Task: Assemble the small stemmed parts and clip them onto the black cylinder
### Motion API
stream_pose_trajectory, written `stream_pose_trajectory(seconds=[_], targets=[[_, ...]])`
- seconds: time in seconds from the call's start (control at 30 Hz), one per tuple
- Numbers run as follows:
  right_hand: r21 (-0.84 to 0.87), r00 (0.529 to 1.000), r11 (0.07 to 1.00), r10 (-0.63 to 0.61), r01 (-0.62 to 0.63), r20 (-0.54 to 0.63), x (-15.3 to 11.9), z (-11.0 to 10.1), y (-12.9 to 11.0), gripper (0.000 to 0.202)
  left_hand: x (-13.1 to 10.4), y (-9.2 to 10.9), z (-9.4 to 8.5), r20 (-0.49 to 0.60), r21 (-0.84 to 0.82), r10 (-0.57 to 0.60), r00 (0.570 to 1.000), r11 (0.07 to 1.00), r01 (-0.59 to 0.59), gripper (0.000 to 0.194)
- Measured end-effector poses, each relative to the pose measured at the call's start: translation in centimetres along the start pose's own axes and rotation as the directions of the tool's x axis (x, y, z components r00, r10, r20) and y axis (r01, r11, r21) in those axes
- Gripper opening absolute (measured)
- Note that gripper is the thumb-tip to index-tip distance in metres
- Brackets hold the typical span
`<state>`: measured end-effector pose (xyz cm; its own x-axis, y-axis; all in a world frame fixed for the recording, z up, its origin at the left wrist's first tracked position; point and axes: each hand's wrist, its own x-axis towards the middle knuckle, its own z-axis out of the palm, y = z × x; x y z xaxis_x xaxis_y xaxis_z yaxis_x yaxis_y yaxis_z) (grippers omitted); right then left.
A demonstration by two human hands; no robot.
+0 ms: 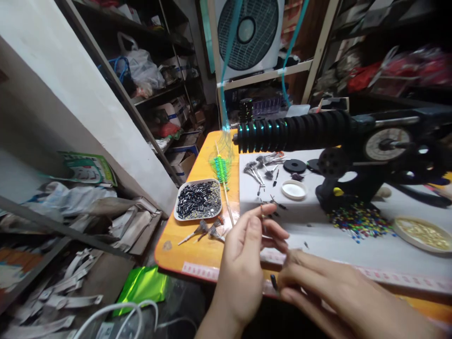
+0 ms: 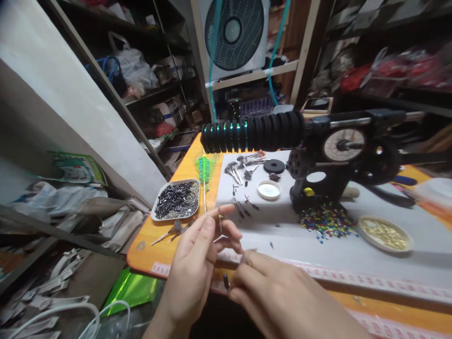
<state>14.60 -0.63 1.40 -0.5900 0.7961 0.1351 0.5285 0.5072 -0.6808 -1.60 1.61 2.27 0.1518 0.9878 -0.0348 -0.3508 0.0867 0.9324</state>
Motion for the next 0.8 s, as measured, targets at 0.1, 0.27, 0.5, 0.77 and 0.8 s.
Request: stream_pose_trajectory(seconds=[0.1,0.27,0.5,0.77,0.8], targets=[[0.021,0.995,0.996,0.086,-0.085,-0.058,0.8,-2.6,0.2,0.020,1.3,0.0,0.4,0.068,-0.153,-0.038,0.997,0.987,0.048,0.033],[0.807,0.945,0.573,0.321,-0.140,-0.063,5.2,-6.2,0.0,0.030,1.5,0.3,-0.2,0.117,-0.117,-0.038,0.992,0.992,0.052,0.033],[0.940,0.943,0.205,0.251,-0.271,0.218,10.0,-5.5,-0.9,0.047,1.1,0.0,0.1,0.091,-0.065,-0.012,0.996,0.998,0.018,0.039],[0.967,0.890,0.094,0.420,-0.236,0.176,10.4,-4.0,-2.4,0.049,0.0,-1.3,0.4,0.099,-0.417,-0.041,0.994,0.905,0.079,0.041],[0.969,0.889,0.090,0.423,-0.231,0.173,10.4,-4.0,-2.4,0.049,-0.1,-1.7,0.3,0.113,-0.459,-0.022,0.993,0.886,0.072,0.041]])
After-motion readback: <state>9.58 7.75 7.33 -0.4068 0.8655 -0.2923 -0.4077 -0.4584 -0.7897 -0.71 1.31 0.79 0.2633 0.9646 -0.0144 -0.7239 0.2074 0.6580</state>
